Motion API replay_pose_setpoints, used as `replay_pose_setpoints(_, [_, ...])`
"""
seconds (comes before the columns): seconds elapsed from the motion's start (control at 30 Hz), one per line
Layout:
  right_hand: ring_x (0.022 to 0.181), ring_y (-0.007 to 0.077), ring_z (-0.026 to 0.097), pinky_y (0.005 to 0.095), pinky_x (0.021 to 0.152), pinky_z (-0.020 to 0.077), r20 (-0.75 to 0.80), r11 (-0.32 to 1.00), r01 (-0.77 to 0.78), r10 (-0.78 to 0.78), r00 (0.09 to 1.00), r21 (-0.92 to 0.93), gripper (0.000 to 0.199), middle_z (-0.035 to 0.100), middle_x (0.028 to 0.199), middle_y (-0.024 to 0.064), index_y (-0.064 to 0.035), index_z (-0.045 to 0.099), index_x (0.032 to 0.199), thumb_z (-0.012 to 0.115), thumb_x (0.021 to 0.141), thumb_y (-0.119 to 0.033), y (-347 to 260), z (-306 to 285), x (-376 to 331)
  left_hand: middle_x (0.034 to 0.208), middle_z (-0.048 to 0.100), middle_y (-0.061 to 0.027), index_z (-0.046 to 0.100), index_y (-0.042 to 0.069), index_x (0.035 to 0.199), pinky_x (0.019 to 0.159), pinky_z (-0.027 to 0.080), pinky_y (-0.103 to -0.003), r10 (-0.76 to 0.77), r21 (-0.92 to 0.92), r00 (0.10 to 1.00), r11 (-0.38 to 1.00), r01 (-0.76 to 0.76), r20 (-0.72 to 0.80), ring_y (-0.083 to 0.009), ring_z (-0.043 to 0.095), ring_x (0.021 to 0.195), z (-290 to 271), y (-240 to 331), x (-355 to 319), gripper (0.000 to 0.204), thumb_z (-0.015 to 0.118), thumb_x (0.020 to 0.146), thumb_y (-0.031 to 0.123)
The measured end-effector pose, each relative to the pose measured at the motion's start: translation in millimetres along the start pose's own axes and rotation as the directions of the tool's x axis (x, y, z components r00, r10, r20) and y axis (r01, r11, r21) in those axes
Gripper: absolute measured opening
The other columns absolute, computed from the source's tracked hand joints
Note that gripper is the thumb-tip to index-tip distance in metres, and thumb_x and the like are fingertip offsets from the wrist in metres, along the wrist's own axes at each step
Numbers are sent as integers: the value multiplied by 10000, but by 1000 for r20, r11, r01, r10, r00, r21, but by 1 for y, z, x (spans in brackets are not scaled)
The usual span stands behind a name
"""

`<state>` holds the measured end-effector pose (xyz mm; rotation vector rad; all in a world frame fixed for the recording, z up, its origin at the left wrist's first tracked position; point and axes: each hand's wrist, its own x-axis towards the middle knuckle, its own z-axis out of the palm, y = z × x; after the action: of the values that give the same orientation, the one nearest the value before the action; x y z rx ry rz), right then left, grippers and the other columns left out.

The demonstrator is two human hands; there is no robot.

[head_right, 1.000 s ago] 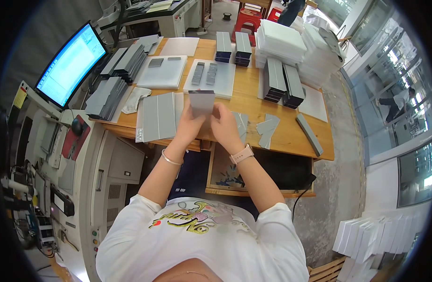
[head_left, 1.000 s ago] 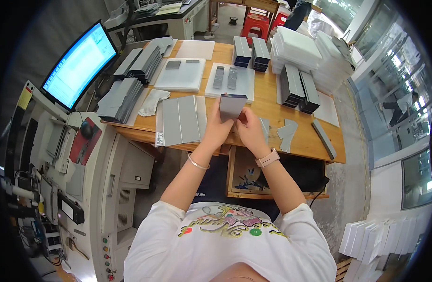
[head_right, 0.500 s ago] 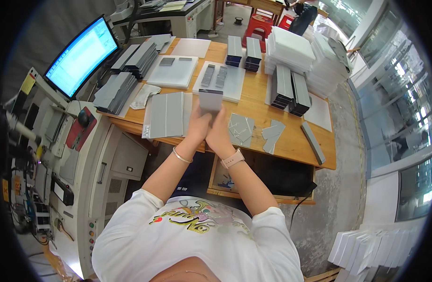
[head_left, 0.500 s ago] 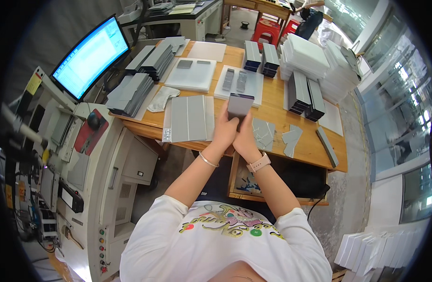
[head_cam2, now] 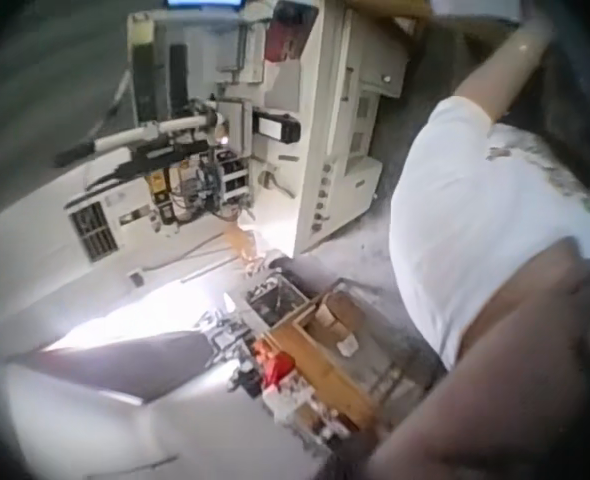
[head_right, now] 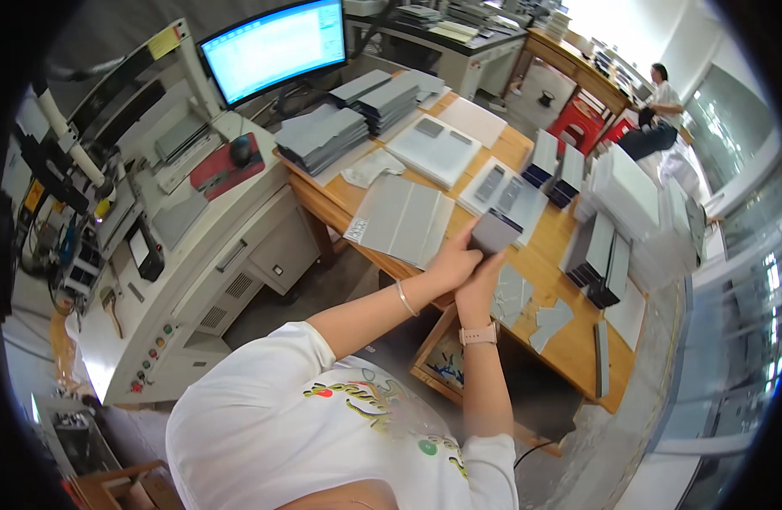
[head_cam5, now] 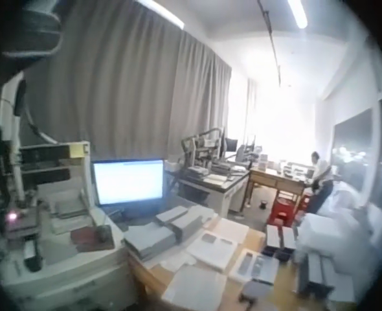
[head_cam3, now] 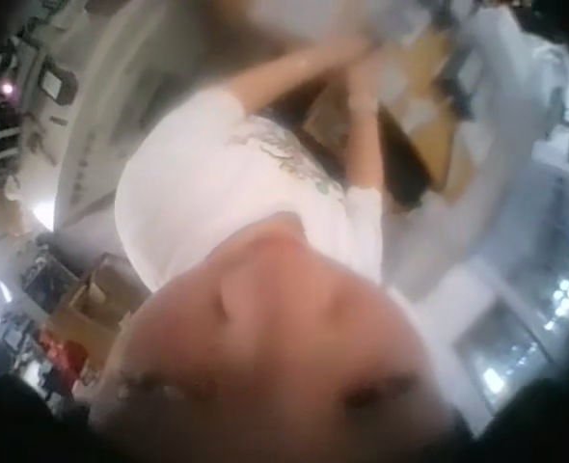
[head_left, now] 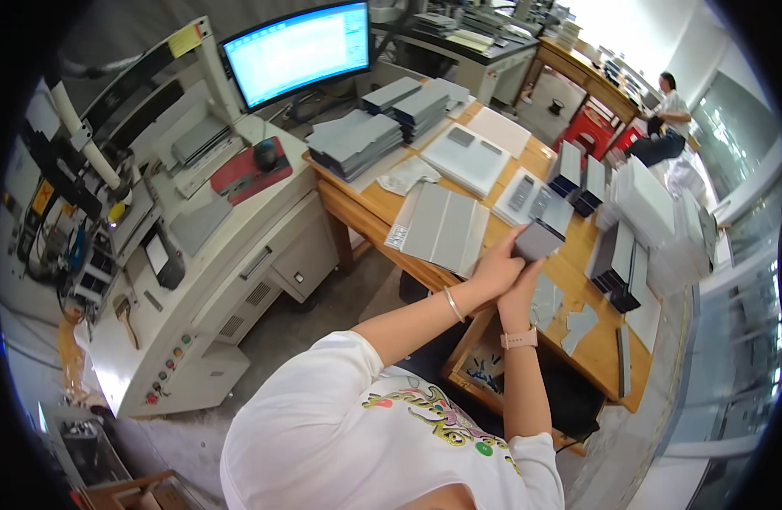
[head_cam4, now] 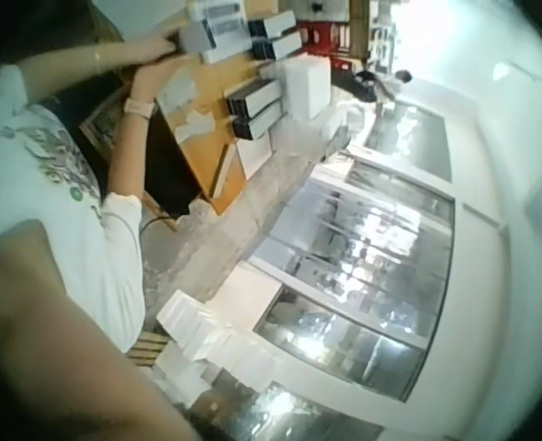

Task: Assembling small grey rectangular parts on a wooden workbench.

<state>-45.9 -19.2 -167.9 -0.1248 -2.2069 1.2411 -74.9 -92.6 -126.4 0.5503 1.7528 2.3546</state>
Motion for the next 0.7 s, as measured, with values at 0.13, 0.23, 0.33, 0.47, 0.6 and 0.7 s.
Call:
replay_pose_setpoints(0.13, [1111,285,436,350,920,348,48,997,3,-7,999,76,656,390,1232,194,-12,147,1301,553,790,-74,-30,-13,-6,1000,551,-133,388,61,1231,743,444,-284,-159,-126,980,977,174,119,-197,533,915,-2,15,-5,525,427,714,-22])
replay_pose_setpoints(0.23, [1093,250,444,332,903,364,166,997,-77,74,983,12,605,408,1203,167,-12,181,1285,524,787,3,-55,-34,-15,971,551,-130,376,48,1242,709,453,-280,-136,-20,967,989,144,213,-192,534,874,-18,36,-20,536,428,712,-11])
replay_pose_setpoints(0.33, [1063,216,454,315,886,378,331,944,-162,61,942,287,563,430,1152,133,-10,249,1244,523,758,68,-73,-51,-28,969,543,-115,340,37,1263,737,451,-273,-136,124,939,987,101,316,-163,539,864,-40,30,-36,548,470,731,14])
replay_pose_setpoints(0.47, [954,152,496,276,850,392,544,809,-503,286,789,304,523,497,1045,63,-18,338,1189,548,723,93,-58,-74,-56,919,561,-74,466,-8,1095,746,449,-257,-409,81,833,909,409,373,-131,545,852,-58,30,-75,406,602,714,30])
replay_pose_setpoints(0.6, [923,157,526,286,811,429,650,672,-669,359,670,319,479,525,1001,58,-23,396,1141,566,705,77,-53,-73,-70,844,564,-44,526,1,966,655,446,-214,-421,-69,853,884,462,309,-100,537,764,-58,0,-104,269,592,705,-12])
replay_pose_setpoints(0.7, [939,161,536,285,822,432,627,579,-719,408,663,384,470,541,1013,66,-11,417,1136,590,704,56,-44,-65,-75,840,565,-50,525,-8,963,647,448,-214,-482,-228,831,807,545,278,-102,538,757,-56,-16,-107,266,587,705,-23])
